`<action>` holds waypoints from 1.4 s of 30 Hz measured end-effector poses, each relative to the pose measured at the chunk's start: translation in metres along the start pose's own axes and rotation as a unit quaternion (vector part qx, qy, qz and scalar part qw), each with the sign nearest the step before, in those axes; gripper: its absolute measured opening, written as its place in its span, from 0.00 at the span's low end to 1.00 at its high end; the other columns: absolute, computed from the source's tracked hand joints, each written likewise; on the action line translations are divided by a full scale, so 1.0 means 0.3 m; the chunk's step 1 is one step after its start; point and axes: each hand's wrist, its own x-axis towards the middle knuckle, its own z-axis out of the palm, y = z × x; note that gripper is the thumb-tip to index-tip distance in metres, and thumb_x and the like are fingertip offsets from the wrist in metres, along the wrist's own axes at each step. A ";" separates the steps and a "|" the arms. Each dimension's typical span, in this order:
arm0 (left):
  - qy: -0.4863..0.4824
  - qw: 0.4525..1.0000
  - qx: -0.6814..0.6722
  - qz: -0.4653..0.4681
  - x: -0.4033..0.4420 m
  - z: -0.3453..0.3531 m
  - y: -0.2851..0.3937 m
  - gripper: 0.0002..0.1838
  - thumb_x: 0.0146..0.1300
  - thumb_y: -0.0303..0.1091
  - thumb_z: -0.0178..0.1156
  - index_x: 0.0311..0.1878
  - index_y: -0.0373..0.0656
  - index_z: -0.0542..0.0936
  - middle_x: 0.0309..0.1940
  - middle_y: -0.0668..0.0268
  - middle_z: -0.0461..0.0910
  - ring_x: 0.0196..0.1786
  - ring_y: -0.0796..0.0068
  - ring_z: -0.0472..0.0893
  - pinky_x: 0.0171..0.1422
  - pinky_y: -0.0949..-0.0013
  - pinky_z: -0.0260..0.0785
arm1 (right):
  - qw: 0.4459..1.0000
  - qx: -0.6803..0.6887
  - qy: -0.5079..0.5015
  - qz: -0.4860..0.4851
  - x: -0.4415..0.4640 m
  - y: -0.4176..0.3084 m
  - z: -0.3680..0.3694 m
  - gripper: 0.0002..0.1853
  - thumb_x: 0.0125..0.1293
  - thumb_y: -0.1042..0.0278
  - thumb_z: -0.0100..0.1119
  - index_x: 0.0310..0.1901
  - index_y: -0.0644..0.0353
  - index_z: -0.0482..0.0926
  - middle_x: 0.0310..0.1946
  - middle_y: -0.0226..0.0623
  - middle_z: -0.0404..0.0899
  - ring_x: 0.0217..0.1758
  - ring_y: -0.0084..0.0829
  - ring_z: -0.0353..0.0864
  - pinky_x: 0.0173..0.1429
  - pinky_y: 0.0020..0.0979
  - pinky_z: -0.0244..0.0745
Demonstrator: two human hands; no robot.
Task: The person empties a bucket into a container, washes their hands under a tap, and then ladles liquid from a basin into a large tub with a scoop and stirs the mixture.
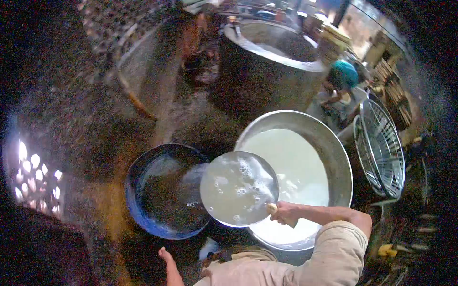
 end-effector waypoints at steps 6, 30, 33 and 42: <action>-0.106 0.993 0.039 -0.023 -0.104 0.039 -0.115 0.13 0.57 0.31 0.52 0.45 0.44 0.80 0.38 0.58 0.79 0.41 0.61 0.78 0.47 0.60 0.69 | 0.988 0.112 0.106 0.014 -0.017 0.427 -0.244 0.08 0.52 0.72 0.62 0.27 0.66 0.74 0.17 0.32 0.71 0.17 0.25 0.71 0.21 0.30 0.70; -0.199 0.961 0.179 0.076 -0.378 -0.034 0.342 0.13 0.61 0.34 0.52 0.49 0.49 0.76 0.39 0.68 0.77 0.34 0.76 0.74 0.31 0.71 0.65 | 0.725 0.681 -0.022 -0.102 0.651 0.742 0.125 0.05 0.62 0.74 0.54 0.31 0.58 0.67 0.17 0.25 0.65 0.15 0.19 0.64 0.19 0.23 0.65; -0.191 0.967 0.157 0.056 -0.363 -0.067 0.296 0.14 0.60 0.34 0.52 0.50 0.48 0.76 0.40 0.69 0.77 0.36 0.75 0.74 0.33 0.71 0.65 | 0.624 0.747 -0.200 -0.116 0.630 0.573 0.199 0.06 0.65 0.71 0.52 0.30 0.57 0.68 0.16 0.22 0.60 0.15 0.16 0.60 0.18 0.20 0.60; -0.173 0.984 0.031 -0.017 -0.182 -0.226 0.102 0.19 0.61 0.36 0.53 0.56 0.47 0.74 0.50 0.61 0.75 0.47 0.65 0.74 0.50 0.57 0.66 | 0.841 0.409 -0.316 -0.160 0.275 -0.039 0.397 0.11 0.61 0.65 0.59 0.27 0.57 0.69 0.14 0.22 0.62 0.14 0.14 0.63 0.16 0.17 0.59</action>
